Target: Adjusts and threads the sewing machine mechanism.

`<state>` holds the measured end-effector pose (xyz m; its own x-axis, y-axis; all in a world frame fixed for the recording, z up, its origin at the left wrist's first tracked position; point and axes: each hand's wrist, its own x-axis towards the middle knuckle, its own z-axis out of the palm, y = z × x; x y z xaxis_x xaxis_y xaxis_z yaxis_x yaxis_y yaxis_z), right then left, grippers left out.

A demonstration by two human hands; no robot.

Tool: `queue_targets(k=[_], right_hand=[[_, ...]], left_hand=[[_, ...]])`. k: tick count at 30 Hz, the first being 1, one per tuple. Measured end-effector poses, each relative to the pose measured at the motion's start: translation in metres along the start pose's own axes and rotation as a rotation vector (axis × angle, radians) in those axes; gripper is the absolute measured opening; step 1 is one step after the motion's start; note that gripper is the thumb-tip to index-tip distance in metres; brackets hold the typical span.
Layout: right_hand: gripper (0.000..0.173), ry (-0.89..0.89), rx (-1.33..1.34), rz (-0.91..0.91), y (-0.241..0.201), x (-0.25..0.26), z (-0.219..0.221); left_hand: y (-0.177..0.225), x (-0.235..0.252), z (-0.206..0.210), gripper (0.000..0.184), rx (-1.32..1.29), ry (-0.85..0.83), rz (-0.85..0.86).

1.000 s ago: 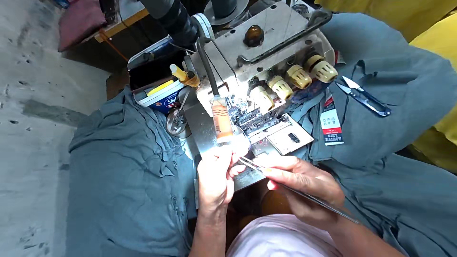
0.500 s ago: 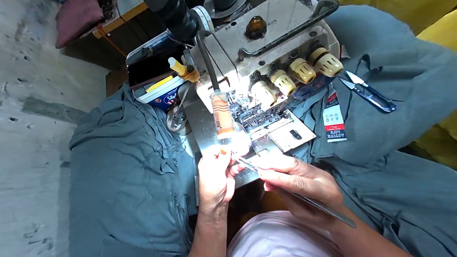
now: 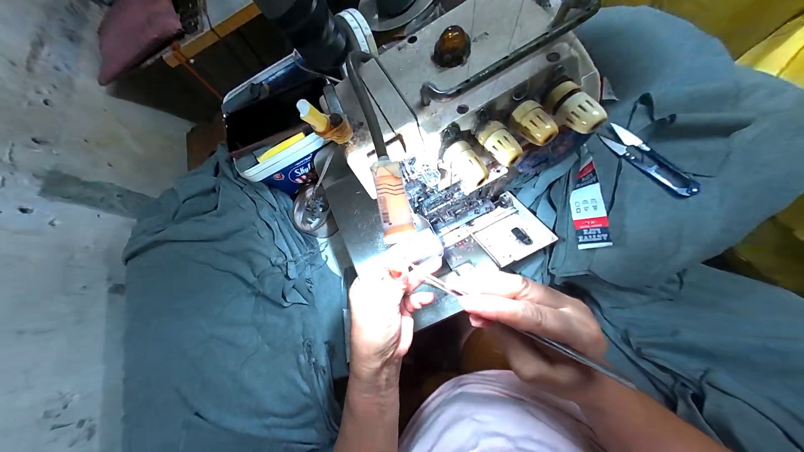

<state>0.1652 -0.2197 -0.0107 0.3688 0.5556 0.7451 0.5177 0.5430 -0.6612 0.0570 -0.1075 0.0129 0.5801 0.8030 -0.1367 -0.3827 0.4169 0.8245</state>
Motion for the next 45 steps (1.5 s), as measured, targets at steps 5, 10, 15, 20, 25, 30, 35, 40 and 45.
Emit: queue_targets(k=[5,10,15,20,25,30,35,40,45], right_hand=[[0.014,0.092,-0.006,0.042,0.002,-0.001,0.000],[0.014,0.165,-0.004,0.093,0.006,-0.001,0.004],[0.012,0.258,-0.157,0.094,0.016,0.000,0.012],[0.013,0.336,-0.269,0.124,0.031,0.000,0.023],[0.015,0.371,-0.345,0.149,0.039,0.002,0.029],[0.016,0.376,-0.361,0.184,0.041,0.004,0.030],[0.018,0.373,-0.357,0.203,0.042,0.004,0.031],[0.018,0.380,-0.333,0.213,0.044,0.004,0.032],[0.017,0.380,-0.306,0.218,0.044,0.004,0.031]], left_hand=[[0.000,-0.005,-0.008,0.026,0.258,0.011,0.155],[0.001,-0.005,-0.022,0.017,0.783,0.046,0.552],[0.005,0.011,-0.027,0.017,1.162,0.135,0.854],[-0.003,0.035,-0.027,0.015,1.277,0.062,0.811],[-0.005,0.040,-0.027,0.016,1.411,0.015,0.777],[0.004,0.038,-0.032,0.014,1.373,-0.118,0.705],[0.009,0.034,-0.037,0.026,1.362,-0.284,0.615],[-0.006,0.029,-0.027,0.025,1.357,-0.172,0.672],[-0.032,0.021,-0.013,0.029,1.400,0.029,0.734]])
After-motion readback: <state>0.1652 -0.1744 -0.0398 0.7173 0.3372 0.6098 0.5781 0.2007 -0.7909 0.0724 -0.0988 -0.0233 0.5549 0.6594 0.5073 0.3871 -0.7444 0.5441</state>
